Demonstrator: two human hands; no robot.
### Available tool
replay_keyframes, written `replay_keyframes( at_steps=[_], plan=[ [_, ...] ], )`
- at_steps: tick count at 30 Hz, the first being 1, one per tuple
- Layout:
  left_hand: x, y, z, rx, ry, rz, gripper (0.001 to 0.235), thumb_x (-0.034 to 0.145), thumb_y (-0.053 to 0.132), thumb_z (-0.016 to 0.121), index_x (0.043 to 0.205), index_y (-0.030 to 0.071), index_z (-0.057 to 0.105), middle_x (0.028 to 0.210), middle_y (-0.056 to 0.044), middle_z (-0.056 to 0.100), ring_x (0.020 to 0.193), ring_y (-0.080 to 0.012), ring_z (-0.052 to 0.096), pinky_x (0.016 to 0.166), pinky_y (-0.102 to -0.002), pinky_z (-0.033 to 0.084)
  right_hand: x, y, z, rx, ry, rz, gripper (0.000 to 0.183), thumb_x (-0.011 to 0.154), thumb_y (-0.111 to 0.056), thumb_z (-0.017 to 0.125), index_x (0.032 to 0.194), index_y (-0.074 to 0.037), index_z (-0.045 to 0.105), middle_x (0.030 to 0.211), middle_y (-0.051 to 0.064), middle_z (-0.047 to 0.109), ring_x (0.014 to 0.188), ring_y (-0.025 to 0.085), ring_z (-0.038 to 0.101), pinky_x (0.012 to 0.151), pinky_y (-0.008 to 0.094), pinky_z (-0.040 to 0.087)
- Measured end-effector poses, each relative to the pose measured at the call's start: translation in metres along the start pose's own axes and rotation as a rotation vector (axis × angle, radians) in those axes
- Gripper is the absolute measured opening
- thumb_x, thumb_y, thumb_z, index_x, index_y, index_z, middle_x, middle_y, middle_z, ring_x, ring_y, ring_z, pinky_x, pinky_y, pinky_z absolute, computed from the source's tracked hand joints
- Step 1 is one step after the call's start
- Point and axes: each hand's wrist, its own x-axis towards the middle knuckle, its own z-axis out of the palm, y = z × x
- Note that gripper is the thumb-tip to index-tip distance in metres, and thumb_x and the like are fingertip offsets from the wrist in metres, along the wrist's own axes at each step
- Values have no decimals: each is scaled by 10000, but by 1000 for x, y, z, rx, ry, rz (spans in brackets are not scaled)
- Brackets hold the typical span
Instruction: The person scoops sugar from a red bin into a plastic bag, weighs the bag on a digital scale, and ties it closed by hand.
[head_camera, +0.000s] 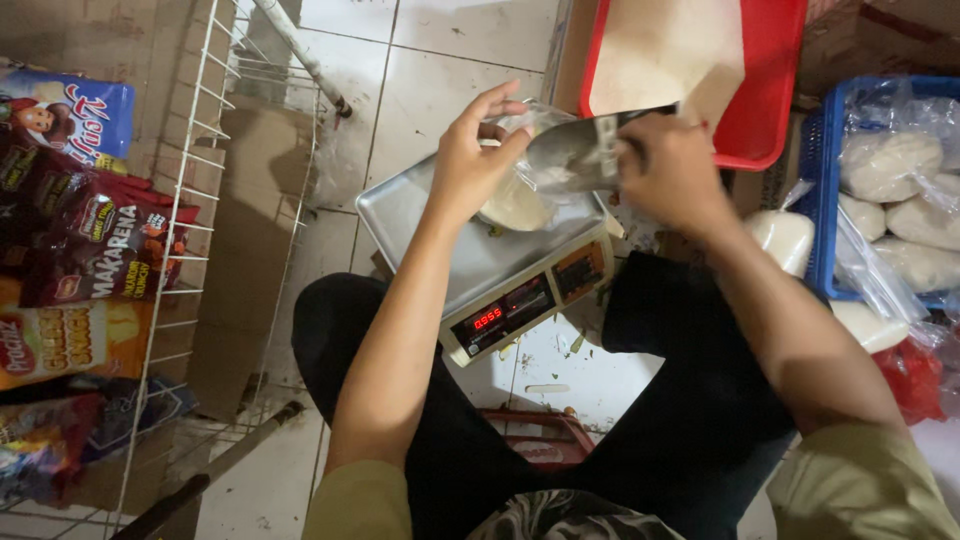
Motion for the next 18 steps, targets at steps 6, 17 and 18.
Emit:
replay_keyframes(
  at_steps=[6,17,18],
  plan=[
    [1,6,0,24,-28,-42,476,905,112,748,1369,116,641,1219,-46,750,854,-57,665,755,-232,601,2,-36,35,-284,142,-130,117,953,-163,672,938,-47,684,948,136,660,945,331,622,839,479,435],
    [-3,15,-8,16,-66,-67,480,904,151,764,1369,134,649,1268,-45,725,889,-70,681,744,-233,587,27,-20,43,144,-161,197,234,970,-211,644,1108,-47,739,978,182,737,846,340,711,799,467,555],
    [-3,15,-9,26,-66,-67,485,902,169,772,1370,136,649,1263,-46,725,882,-75,674,740,-232,589,25,-15,32,217,-237,320,265,977,-227,629,1151,-53,728,940,180,744,801,320,730,767,447,570]
  ],
)
